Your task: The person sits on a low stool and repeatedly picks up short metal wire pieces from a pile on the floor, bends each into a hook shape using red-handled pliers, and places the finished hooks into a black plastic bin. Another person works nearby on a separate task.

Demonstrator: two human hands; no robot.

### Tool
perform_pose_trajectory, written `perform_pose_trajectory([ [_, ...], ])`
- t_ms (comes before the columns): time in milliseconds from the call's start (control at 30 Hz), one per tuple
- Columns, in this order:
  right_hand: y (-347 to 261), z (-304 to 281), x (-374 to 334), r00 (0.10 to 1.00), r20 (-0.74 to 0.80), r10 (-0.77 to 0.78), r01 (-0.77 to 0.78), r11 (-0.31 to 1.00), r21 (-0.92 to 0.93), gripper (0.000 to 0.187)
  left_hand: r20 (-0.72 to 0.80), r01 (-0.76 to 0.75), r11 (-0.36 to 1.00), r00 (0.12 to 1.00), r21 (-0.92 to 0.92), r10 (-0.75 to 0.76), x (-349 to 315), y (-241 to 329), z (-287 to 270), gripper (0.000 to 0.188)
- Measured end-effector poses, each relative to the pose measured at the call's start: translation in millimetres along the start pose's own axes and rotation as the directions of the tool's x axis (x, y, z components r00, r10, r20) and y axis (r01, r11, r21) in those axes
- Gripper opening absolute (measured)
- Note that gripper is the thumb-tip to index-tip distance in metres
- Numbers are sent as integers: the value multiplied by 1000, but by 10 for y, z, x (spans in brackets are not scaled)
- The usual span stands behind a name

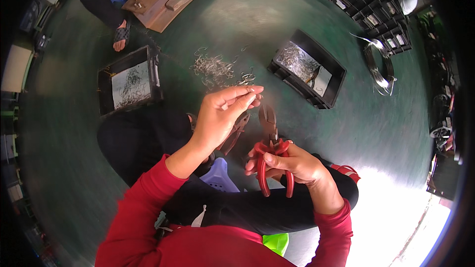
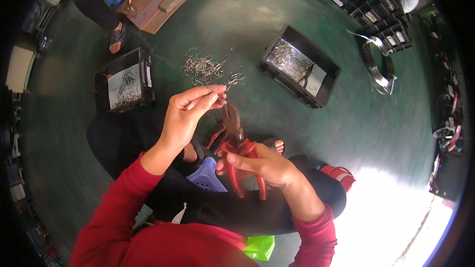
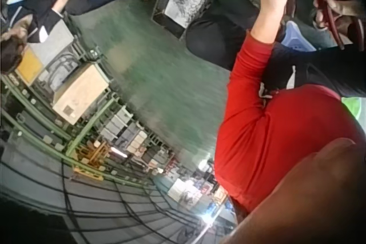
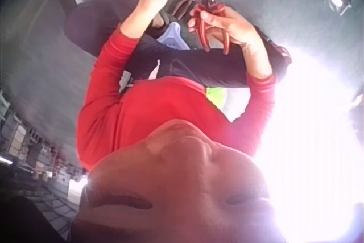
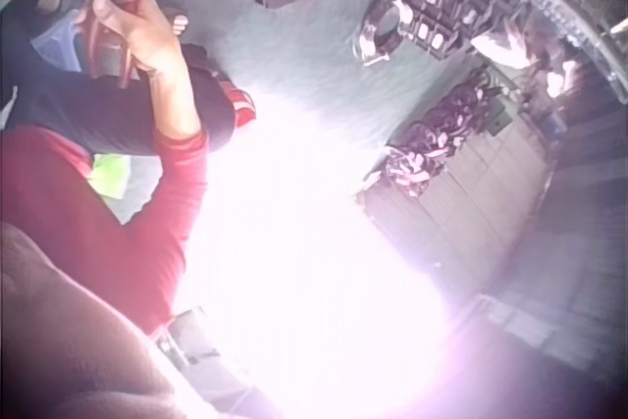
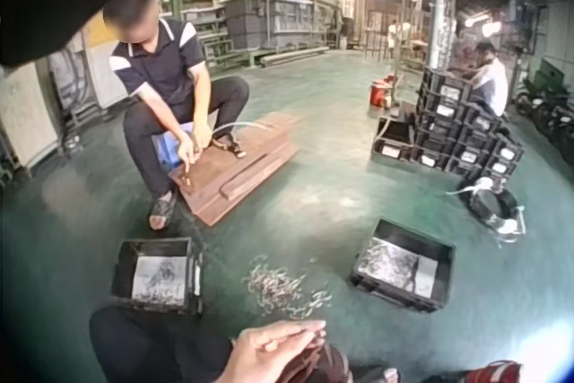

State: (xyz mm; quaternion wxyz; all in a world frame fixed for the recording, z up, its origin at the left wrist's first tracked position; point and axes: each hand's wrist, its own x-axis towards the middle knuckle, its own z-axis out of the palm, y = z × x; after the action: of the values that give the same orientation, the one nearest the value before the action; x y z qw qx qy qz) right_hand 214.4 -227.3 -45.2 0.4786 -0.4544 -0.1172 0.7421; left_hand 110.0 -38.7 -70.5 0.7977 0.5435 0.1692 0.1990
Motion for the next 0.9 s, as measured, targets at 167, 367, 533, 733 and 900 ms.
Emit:
perform_pose_trajectory([
  [167,-47,20,0,999,41,-23,19,996,85,51,25,-215,966,977,146,214,-35,-41,50,18],
  [367,-54,6,-24,999,36,-2,0,998,70,48,107,-365,886,931,286,349,-32,-79,-11,19],
  [533,-70,44,-15,987,-117,-106,92,989,-117,36,153,-388,857,922,340,357,26,-32,-23,24],
  [733,-62,130,-81,797,-475,-373,-118,675,-728,23,192,378,925,906,33,-377,53,210,-181,32],
  [900,-43,115,-46,822,-418,-387,-41,692,-720,23,148,199,951,960,235,-237,6,165,-92,21],
])
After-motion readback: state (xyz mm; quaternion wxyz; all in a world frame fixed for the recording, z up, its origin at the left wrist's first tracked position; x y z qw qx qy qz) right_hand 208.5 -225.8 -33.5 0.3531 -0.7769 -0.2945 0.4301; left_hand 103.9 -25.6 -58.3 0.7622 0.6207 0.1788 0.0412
